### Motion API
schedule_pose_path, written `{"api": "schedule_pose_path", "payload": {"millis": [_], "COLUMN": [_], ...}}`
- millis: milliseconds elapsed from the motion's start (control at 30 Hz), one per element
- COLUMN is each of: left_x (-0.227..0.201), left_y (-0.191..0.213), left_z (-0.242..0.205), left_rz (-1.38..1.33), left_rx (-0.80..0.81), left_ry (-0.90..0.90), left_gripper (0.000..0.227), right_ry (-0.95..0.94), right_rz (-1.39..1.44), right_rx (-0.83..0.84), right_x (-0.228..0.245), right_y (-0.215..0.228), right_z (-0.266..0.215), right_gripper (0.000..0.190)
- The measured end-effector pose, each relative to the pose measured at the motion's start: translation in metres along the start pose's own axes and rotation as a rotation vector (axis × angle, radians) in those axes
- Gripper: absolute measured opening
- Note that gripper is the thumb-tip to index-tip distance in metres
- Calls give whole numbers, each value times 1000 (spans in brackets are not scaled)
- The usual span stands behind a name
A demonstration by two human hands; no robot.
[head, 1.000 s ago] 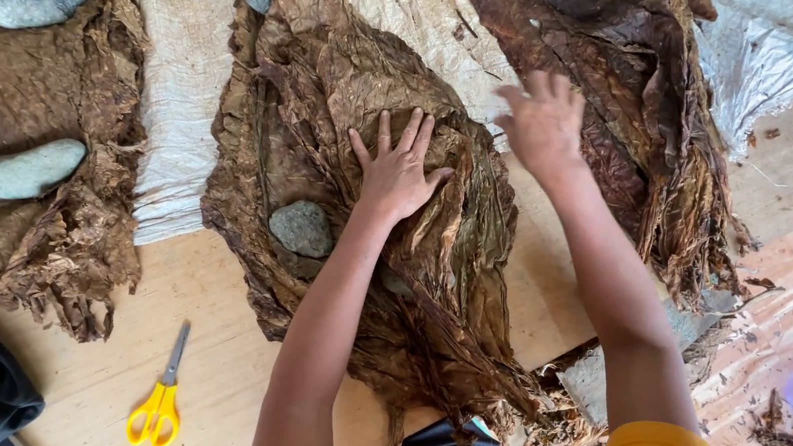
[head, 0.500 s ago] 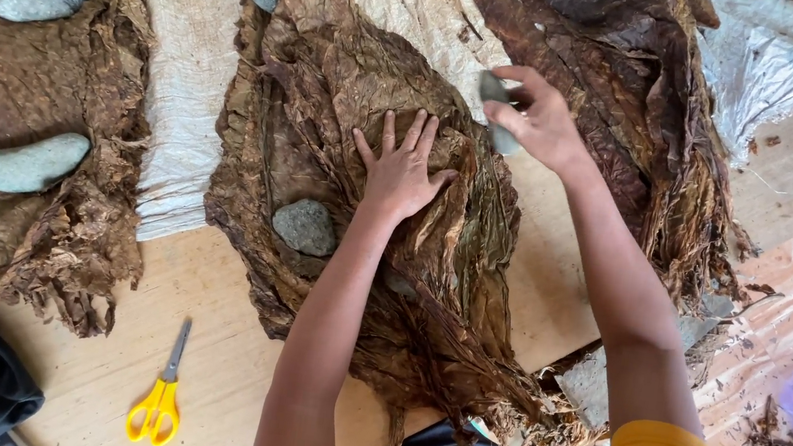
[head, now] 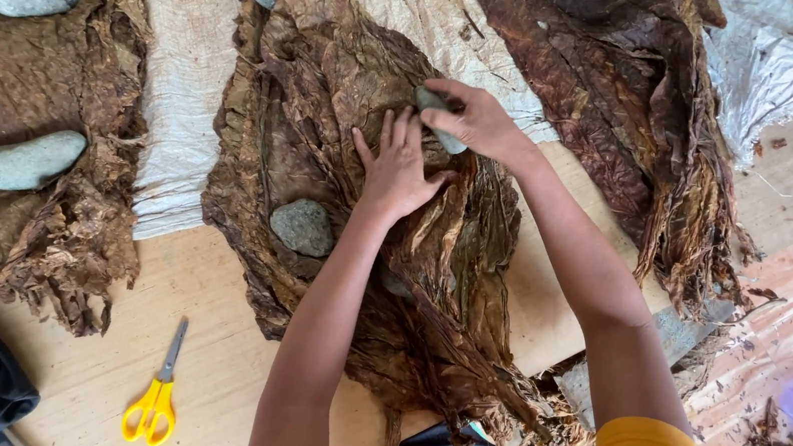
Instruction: The person places several smooth stones onto large dried leaves laid out on a table. They adjust the positions of the stones and smooth the leaf surfaces with their hands. A coworker performs a similar task on an adjacent leaf.
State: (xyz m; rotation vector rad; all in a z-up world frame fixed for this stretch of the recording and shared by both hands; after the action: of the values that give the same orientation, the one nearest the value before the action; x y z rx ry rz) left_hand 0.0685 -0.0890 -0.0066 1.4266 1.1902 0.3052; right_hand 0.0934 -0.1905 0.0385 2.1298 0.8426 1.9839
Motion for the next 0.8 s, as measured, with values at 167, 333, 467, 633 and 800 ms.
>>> {"api": "schedule_pose_path", "payload": {"millis": [167, 333, 467, 633, 800], "left_x": [3, 25, 51, 105, 96], "left_y": [10, 39, 109, 104, 29], "left_z": [-13, -22, -66, -142, -155], "left_rz": [-340, -538, -817, -832, -1107], "left_rx": [9, -97, -381, -517, -236], "left_ry": [-5, -122, -393, -56, 114], "left_gripper": [105, 108, 70, 37, 34], "right_ry": [-204, -135, -234, 139, -88], "right_rz": [-479, -733, -721, -557, -515], "right_rx": [1, 24, 67, -97, -321], "right_x": [-1, -10, 0, 13, -18], "right_y": [-20, -38, -46, -36, -32], "right_z": [3, -3, -7, -52, -125], "right_gripper": [66, 67, 72, 71, 48]}}
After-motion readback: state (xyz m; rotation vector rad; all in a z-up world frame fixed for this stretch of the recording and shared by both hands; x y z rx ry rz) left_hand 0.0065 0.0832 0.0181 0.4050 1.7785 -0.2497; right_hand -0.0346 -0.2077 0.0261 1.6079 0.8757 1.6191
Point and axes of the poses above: each hand's wrist, its own z-axis towards the middle knuckle, its own y-axis out of the back of the hand, x = y × z, the point moved 10 cm from there along z, towards the middle knuckle, and after that the axes turned 10 degrees about x, right-handed, at the moved point
